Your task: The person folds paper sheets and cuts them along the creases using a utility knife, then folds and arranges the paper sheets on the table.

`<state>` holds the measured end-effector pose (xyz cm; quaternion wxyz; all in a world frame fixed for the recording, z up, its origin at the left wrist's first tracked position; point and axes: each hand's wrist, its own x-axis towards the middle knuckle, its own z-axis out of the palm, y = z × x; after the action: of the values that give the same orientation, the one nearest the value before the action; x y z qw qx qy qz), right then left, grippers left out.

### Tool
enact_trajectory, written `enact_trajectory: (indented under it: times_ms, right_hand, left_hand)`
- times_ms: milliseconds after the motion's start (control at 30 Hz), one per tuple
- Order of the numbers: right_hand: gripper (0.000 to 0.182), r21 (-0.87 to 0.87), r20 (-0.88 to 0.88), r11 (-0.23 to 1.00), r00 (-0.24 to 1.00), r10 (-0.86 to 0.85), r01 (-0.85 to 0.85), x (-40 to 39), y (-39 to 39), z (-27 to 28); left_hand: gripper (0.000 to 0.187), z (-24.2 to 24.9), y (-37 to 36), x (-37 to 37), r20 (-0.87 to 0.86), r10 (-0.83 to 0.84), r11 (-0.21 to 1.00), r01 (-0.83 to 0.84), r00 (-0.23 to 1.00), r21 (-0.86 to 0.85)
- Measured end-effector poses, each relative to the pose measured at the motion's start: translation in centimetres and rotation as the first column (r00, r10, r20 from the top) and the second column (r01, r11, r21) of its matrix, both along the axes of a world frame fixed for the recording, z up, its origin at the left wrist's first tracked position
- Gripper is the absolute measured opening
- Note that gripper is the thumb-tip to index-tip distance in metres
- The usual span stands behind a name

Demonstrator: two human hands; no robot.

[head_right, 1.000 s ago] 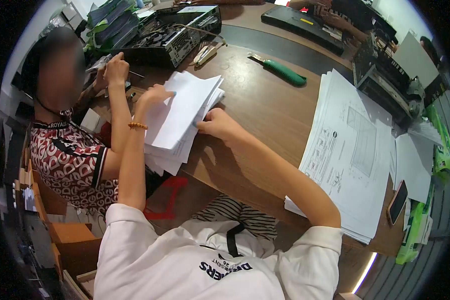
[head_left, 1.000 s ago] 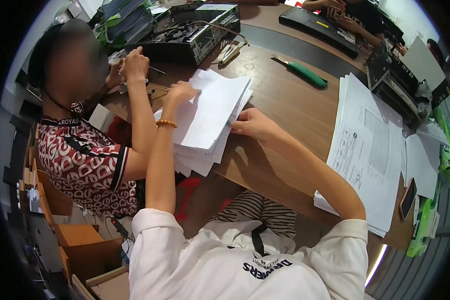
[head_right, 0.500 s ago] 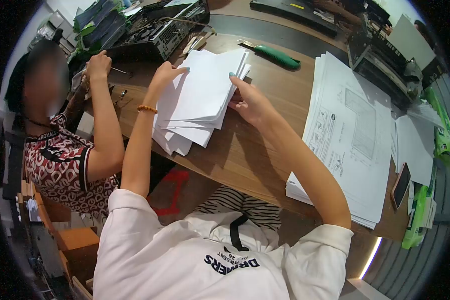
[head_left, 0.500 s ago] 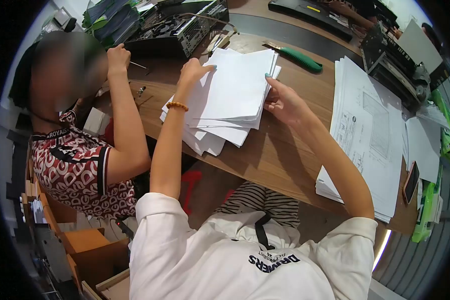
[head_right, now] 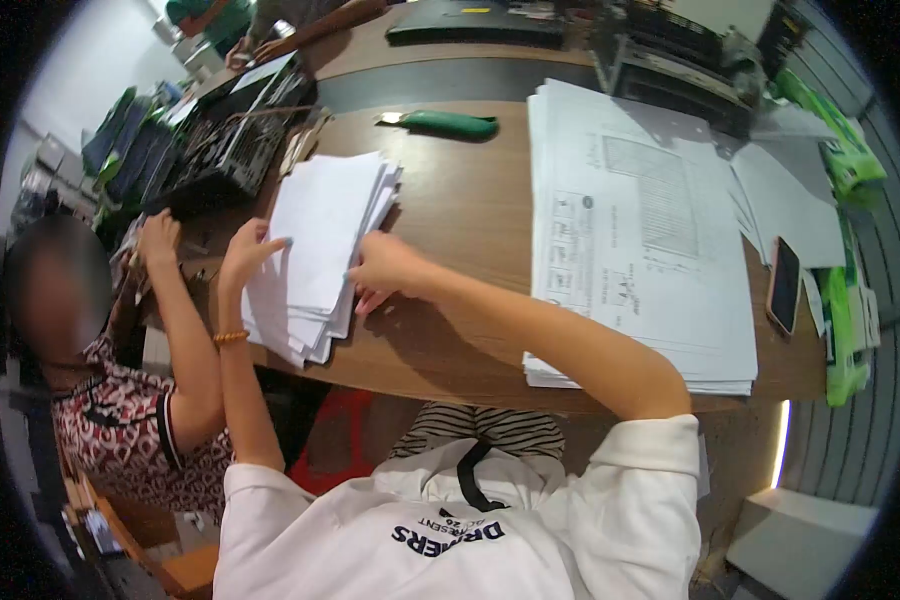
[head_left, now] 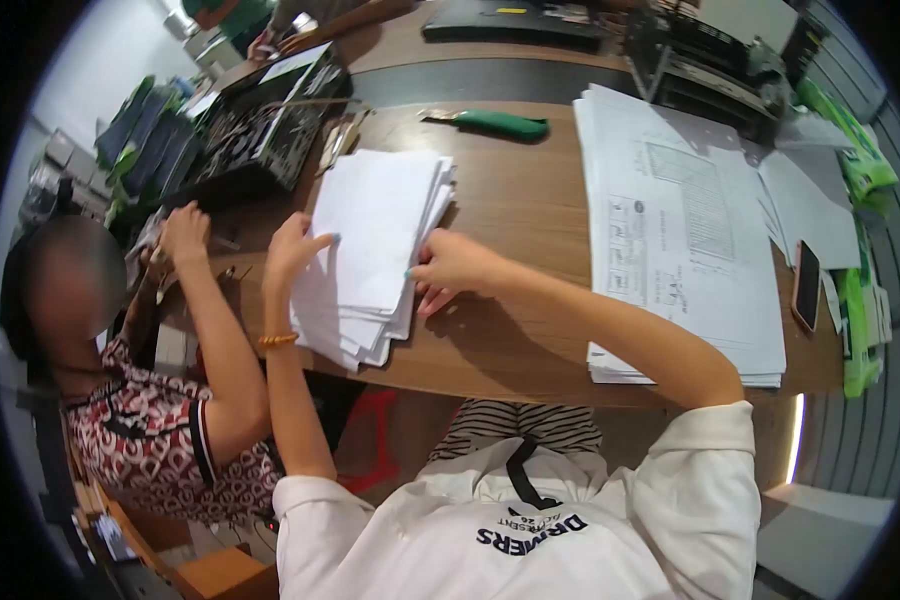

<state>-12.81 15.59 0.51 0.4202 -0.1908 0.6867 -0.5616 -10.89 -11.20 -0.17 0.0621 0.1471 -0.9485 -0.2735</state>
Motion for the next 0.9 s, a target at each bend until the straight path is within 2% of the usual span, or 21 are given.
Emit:
enact_trajectory:
  times_ms: [67, 100, 133, 167, 200, 233, 300, 333, 367, 400, 433, 467, 533, 600, 633, 667, 700, 733, 767, 833, 900]
  right_hand:
    - [0.025, 0.013, -0.253, 0.999, 0.966, 0.054, -0.053, -0.2, 0.2, -0.5]
    - [0.023, 0.103, -0.368, 0.992, 0.923, 0.11, -0.077, 0.1, 1.0, 1.1]
    - [0.024, 0.133, -0.393, 0.989, 0.912, 0.118, -0.071, 0.7, 2.2, 2.0]
    - [0.027, 0.186, -0.8, 0.982, 0.579, 0.155, -0.005, 1.4, 4.2, 2.1]
    - [0.031, 0.216, -0.845, 0.976, 0.505, 0.178, 0.018, 2.5, 6.8, 3.2]
    - [0.04, 0.363, -0.796, 0.93, 0.537, 0.281, 0.051, 3.7, 9.5, 5.2]
    - [0.058, 0.293, -0.902, 0.947, 0.366, 0.227, 0.132, 5.8, 15.9, 5.8]
    - [0.067, 0.352, -0.907, 0.918, 0.309, 0.286, 0.182, 7.0, 19.1, 6.4]
    - [0.076, 0.407, -0.901, 0.885, 0.257, 0.348, 0.228, 8.4, 21.9, 6.9]
    - [0.08, 0.503, -0.854, 0.817, 0.307, 0.42, 0.283, 9.9, 23.8, 7.1]
    - [0.084, 0.59, -0.799, 0.739, 0.361, 0.48, 0.324, 11.3, 25.0, 6.9]
    - [0.084, 0.589, -0.801, 0.74, 0.355, 0.482, 0.324, 12.7, 26.0, 6.3]
    - [0.083, 0.67, -0.739, 0.645, 0.409, 0.535, 0.366, 15.1, 27.0, 4.7]
    - [0.078, 0.642, -0.766, 0.652, 0.372, 0.525, 0.403, 16.4, 27.2, 3.1]
    - [0.073, 0.61, -0.792, 0.653, 0.341, 0.506, 0.449, 16.6, 27.4, 2.5]
    - [0.073, 0.602, -0.799, 0.658, 0.336, 0.499, 0.453, 16.8, 27.6, 2.2]
    - [0.065, 0.581, -0.81, 0.662, 0.256, 0.528, 0.473, 17.2, 27.9, 2.0]
    - [0.057, 0.563, -0.812, 0.666, 0.179, 0.555, 0.49, 17.4, 28.0, 1.7]
    - [0.057, 0.557, -0.818, 0.669, 0.185, 0.545, 0.492, 17.6, 27.8, 1.4]
    - [0.043, 0.507, -0.821, 0.69, 0.045, 0.569, 0.517, 18.0, 27.7, 1.2]
    - [0.038, 0.522, -0.805, 0.695, 0.017, 0.592, 0.494, 18.5, 28.5, 1.3]
  left_hand:
    - [0.045, -1.1, -1.7, -0.5, -0.022, -0.104, 0.993, 0.103, 0.994, -0.057]
    - [0.045, -0.9, -1.4, -0.5, -0.002, -0.084, 0.996, 0.084, 0.996, -0.043]
    - [0.045, -0.7, -1.1, -0.2, 0.016, -0.061, 0.998, 0.062, 0.998, -0.03]
    - [0.049, -1.1, -1.7, -0.2, 0.035, -0.051, 0.998, 0.052, 0.998, -0.033]
    - [0.053, -1.6, -2.1, -0.3, 0.057, -0.035, 0.999, 0.037, 0.998, -0.038]
    - [0.059, -1.3, -1.5, -0.3, 0.088, -0.022, 0.987, 0.036, 0.996, -0.158]
    - [0.071, 2.8, 2.7, 0.6, 0.123, 0.094, 0.91, -0.036, 0.988, -0.413]
    - [0.071, 3.5, 4.1, -0.3, 0.103, 0.075, 0.915, -0.027, 0.992, -0.403]
    - [0.069, 4.2, 5.1, -1.2, -0.107, -0.135, 0.922, 0.086, 0.985, -0.378]
    - [0.066, 4.6, 6.1, -2.1, -0.314, -0.321, 0.906, 0.192, 0.894, -0.378]
    - [0.063, 5.5, 8.4, -3.2, -0.287, -0.487, 0.829, 0.333, 0.825, -0.449]
    - [0.061, 6.4, 11.2, -4.5, -0.242, -0.635, 0.725, 0.457, 0.734, -0.515]
    - [0.051, 5.9, 15.8, -6.0, -0.159, -0.836, 0.53, 0.694, 0.526, -0.488]
    - [0.04, 2.7, 17.5, -6.7, -0.111, -0.849, 0.484, 0.676, 0.517, -0.556]
    - [0.04, 1.3, 17.3, -7.2, -0.113, -0.845, 0.488, 0.669, 0.522, -0.56]
    - [0.038, 0.3, 16.7, -7.4, -0.16, -0.795, 0.579, 0.655, 0.585, -0.485]
    - [0.038, -0.5, 16.0, -7.8, -0.196, -0.741, 0.658, 0.635, 0.642, -0.405]
    - [0.038, -0.5, 15.6, -7.9, -0.189, -0.747, 0.65, 0.638, 0.638, -0.413]
    - [0.037, -0.7, 15.2, -7.8, -0.226, -0.723, 0.679, 0.61, 0.653, -0.408]
    - [0.038, -0.7, 14.9, -7.6, -0.259, -0.687, 0.718, 0.58, 0.679, -0.384]
    - [0.043, -0.8, 15.0, -7.7, -0.265, -0.682, 0.724, 0.58, 0.682, -0.373]
